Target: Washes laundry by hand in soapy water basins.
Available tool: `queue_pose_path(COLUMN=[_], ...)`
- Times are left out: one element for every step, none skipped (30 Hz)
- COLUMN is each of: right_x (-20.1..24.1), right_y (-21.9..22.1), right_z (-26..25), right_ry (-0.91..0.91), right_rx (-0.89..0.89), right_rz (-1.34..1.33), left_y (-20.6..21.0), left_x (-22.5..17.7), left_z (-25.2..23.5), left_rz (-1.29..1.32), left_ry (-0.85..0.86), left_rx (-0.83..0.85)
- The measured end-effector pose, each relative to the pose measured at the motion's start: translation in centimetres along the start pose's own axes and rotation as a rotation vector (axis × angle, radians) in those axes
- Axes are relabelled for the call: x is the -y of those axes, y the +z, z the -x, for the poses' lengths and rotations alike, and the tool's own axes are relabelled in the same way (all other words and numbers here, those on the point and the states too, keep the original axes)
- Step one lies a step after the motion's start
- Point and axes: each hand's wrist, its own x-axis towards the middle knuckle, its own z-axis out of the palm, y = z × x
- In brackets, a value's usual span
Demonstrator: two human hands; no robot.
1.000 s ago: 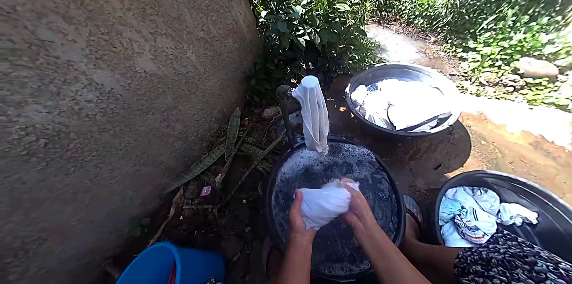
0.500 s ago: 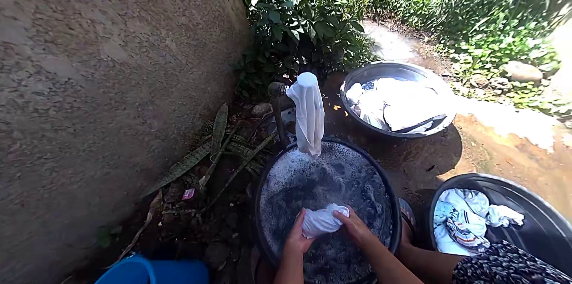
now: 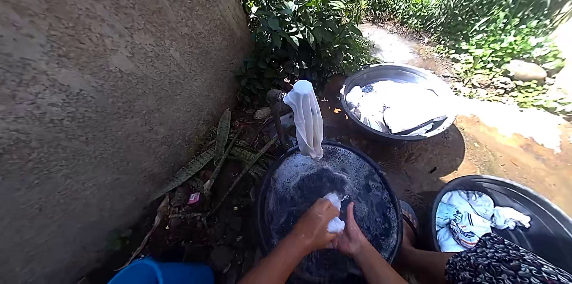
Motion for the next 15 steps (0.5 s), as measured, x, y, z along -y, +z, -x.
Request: queue_pose_path(right_x=[0.7,1.4,2.0,2.5,2.9,3.2,3.4,3.5,3.7,4.0,4.4,4.7,5.0,5.2,5.3], right_y=[1.7,3.3,4.5,5.5,6.9,8.4,9.7,10.6,11.3,11.8,12.2,12.6,13.2,13.6,13.9], right_z=[0.3,0.5,0.7,0.9,1.4,1.8,2.4,2.9,3.2,3.4,3.4,3.7,4.1,4.5,4.8], right_ry=[-0.064,-0.123,-0.159,-0.176,-0.196,-0.229,-0.284,-0.371,-0.465,-0.547,-0.631,-0.720,-0.814,-0.912,-1.018], right_rx=[0.035,0.058,0.093,0.138,0.134,0.097,0.060,0.011,-0.028,-0.036,-0.023,-0.020,-0.019,-0.010,-0.008], right_rz=[-0.074,-0.125,-0.141,-0.130,-0.106,-0.086,-0.074,-0.065,-0.068,-0.091,-0.076,-0.026,0.046,0.129,0.224], left_y=[0.0,-0.1,-0.2,-0.4,-0.7,-1.2,-1.9,-2.7,-3.6,-4.3,-4.8,-5.0,-5.1,-5.2,-5.2], left_x=[-0.6,-1.1,-1.4,-1.8,-2.1,-2.3,-2.6,-3.0,-3.3,-3.4,-3.5,-3.6,-3.8,-3.9,-3.8], left_z=[0.8,1.5,2.1,2.7,3.0,3.2,3.2,3.3,3.2,3.1,2.8,2.4,1.9,1.4,0.8], left_rz=[-0.034,-0.064,-0.096,-0.115,-0.105,-0.056,0.035,0.156,0.309,0.485,0.683,0.905,1.111,1.278,1.407], left_ry=[0.120,0.224,0.299,0.346,0.366,0.354,0.307,0.234,0.135,0.026,-0.078,-0.179,-0.275,-0.358,-0.418], left_rx=[-0.040,-0.078,-0.105,-0.135,-0.188,-0.256,-0.327,-0.398,-0.469,-0.539,-0.614,-0.691,-0.768,-0.818,-0.838])
